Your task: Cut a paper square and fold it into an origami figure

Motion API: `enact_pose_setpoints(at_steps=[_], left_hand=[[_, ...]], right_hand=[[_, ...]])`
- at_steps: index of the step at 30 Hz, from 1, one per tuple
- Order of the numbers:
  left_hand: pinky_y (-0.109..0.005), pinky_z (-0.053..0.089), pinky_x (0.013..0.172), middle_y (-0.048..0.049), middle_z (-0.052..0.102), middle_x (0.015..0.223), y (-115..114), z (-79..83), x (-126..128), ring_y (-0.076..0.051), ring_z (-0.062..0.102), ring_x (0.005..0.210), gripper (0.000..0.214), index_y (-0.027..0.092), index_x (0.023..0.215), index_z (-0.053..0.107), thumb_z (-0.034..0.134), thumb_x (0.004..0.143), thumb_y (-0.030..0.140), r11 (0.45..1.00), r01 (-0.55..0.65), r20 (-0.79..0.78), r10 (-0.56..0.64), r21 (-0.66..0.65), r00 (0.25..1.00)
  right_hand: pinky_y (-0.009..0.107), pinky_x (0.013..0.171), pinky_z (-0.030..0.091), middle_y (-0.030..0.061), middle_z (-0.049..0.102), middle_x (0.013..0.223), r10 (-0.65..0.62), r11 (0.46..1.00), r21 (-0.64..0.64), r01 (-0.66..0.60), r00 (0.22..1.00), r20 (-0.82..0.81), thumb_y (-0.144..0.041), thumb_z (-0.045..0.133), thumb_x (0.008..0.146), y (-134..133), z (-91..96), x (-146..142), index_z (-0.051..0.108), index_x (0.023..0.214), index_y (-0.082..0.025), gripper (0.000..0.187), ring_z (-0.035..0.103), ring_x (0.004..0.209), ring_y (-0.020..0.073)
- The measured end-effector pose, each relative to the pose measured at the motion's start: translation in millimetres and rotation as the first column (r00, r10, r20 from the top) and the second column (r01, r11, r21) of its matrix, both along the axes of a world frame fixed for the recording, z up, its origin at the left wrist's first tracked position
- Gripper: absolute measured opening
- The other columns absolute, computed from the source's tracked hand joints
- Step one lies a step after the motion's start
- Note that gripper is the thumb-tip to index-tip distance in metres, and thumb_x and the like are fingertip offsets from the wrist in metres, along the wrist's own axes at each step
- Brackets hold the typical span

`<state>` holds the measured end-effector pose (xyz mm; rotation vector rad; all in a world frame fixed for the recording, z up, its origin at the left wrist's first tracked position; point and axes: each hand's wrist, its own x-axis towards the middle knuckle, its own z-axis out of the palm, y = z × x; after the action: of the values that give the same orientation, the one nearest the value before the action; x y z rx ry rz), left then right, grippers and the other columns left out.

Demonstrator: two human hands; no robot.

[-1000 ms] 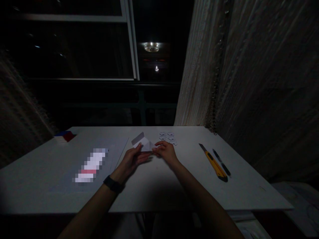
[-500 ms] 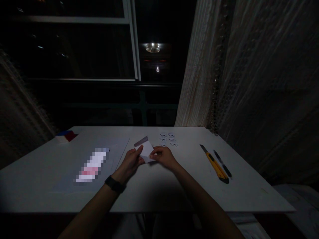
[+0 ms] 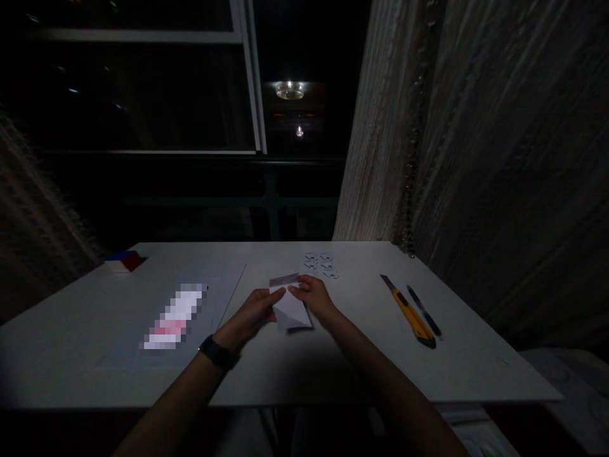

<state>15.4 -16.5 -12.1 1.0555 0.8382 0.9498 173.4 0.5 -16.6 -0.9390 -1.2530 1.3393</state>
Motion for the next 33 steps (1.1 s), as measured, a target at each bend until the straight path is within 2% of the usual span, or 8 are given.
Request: enact_pose_setpoints(at_steps=[3, 6, 9, 13, 18, 24, 29, 33], left_hand=[[-0.023, 0.045, 0.054, -0.0102, 0.067, 0.072, 1, -1.5, 1, -0.014, 0.060, 0.059, 0.032, 0.007, 0.078, 0.065, 0.071, 0.061, 0.034, 0.995, -0.078, -0.016, 0.079, 0.064, 0.997], [-0.025, 0.047, 0.057, -0.0116, 0.068, 0.074, 2, -0.4, 1, -0.017, 0.062, 0.061, 0.035, 0.007, 0.082, 0.065, 0.074, 0.058, 0.031, 0.990, -0.122, -0.014, 0.123, 0.066, 0.992], [-0.024, 0.045, 0.053, -0.0107, 0.068, 0.070, 2, 2.0, 0, -0.016, 0.061, 0.056, 0.034, 0.007, 0.080, 0.066, 0.074, 0.057, 0.030, 0.984, -0.164, -0.045, 0.167, 0.063, 0.985], [-0.024, 0.044, 0.052, -0.0104, 0.068, 0.070, 0, 4.0, -2, -0.016, 0.061, 0.055, 0.033, 0.007, 0.078, 0.067, 0.075, 0.055, 0.029, 0.993, -0.104, -0.112, 0.109, 0.051, 0.988], [-0.026, 0.046, 0.057, -0.0109, 0.068, 0.075, -1, 5.8, -4, -0.018, 0.063, 0.062, 0.037, 0.007, 0.085, 0.066, 0.075, 0.056, 0.028, 1.000, -0.022, -0.028, 0.023, 0.018, 0.999], [-0.023, 0.042, 0.049, -0.0093, 0.068, 0.072, 1, 9.8, -8, -0.014, 0.059, 0.053, 0.040, 0.008, 0.091, 0.065, 0.074, 0.056, 0.025, 0.995, -0.104, -0.013, 0.104, -0.003, 0.995], [-0.025, 0.043, 0.053, -0.0109, 0.068, 0.078, 0, 9.0, -9, -0.016, 0.060, 0.058, 0.041, 0.008, 0.095, 0.065, 0.073, 0.059, 0.028, 0.998, -0.053, -0.013, 0.053, 0.022, 0.998], [-0.025, 0.042, 0.052, -0.0108, 0.068, 0.075, 0, 6.9, -9, -0.016, 0.060, 0.056, 0.039, 0.007, 0.090, 0.066, 0.073, 0.059, 0.029, 0.998, -0.017, -0.050, 0.020, 0.053, 0.999]], right_hand=[[0.024, 0.041, 0.042, -0.0031, 0.052, 0.043, -0.067, 0.997, -0.020, 0.068, 0.997, 0.050, -0.044, 0.073, 0.051, 1, -2.0, 0, 0.044, 0.049, -0.016, 0.040, 0.050, 0.039, 0.0108], [0.024, 0.041, 0.044, -0.0025, 0.052, 0.041, -0.082, 0.995, -0.055, 0.085, 0.995, 0.050, -0.043, 0.073, 0.051, 2, -1.4, 2, 0.043, 0.045, -0.016, 0.041, 0.051, 0.039, 0.0111], [0.023, 0.041, 0.044, -0.0019, 0.056, 0.045, -0.012, 0.998, -0.056, 0.015, 0.998, 0.055, -0.039, 0.074, 0.052, 3, 1.0, 8, 0.055, 0.059, -0.013, 0.032, 0.053, 0.040, 0.0109], [0.022, 0.041, 0.045, -0.0007, 0.060, 0.049, 0.169, 0.985, -0.037, -0.166, 0.981, 0.091, -0.032, 0.075, 0.053, 6, 4.8, 21, 0.062, 0.087, -0.011, 0.042, 0.053, 0.038, 0.0103], [0.023, 0.043, 0.048, 0.0045, 0.065, 0.058, 0.263, 0.959, -0.130, -0.253, 0.963, 0.065, -0.026, 0.071, 0.060, 9, 7.7, 34, 0.062, 0.092, -0.009, 0.037, 0.059, 0.045, 0.0135], [0.026, 0.052, 0.051, 0.0071, 0.066, 0.066, 0.275, 0.949, -0.145, -0.281, 0.959, -0.064, -0.019, 0.068, 0.063, 8, 10.4, 40, 0.061, 0.097, -0.009, 0.036, 0.062, 0.054, 0.0153], [0.025, 0.052, 0.051, 0.0055, 0.066, 0.068, 0.306, 0.941, -0.150, -0.304, 0.952, -0.010, -0.021, 0.070, 0.062, 6, 13.5, 42, 0.059, 0.103, -0.012, 0.044, 0.062, 0.054, 0.0143], [0.025, 0.050, 0.050, 0.0056, 0.065, 0.066, 0.363, 0.922, -0.165, -0.351, 0.930, 0.051, -0.022, 0.071, 0.061, 5, 14.1, 42, 0.063, 0.094, -0.010, 0.037, 0.062, 0.054, 0.0149]])
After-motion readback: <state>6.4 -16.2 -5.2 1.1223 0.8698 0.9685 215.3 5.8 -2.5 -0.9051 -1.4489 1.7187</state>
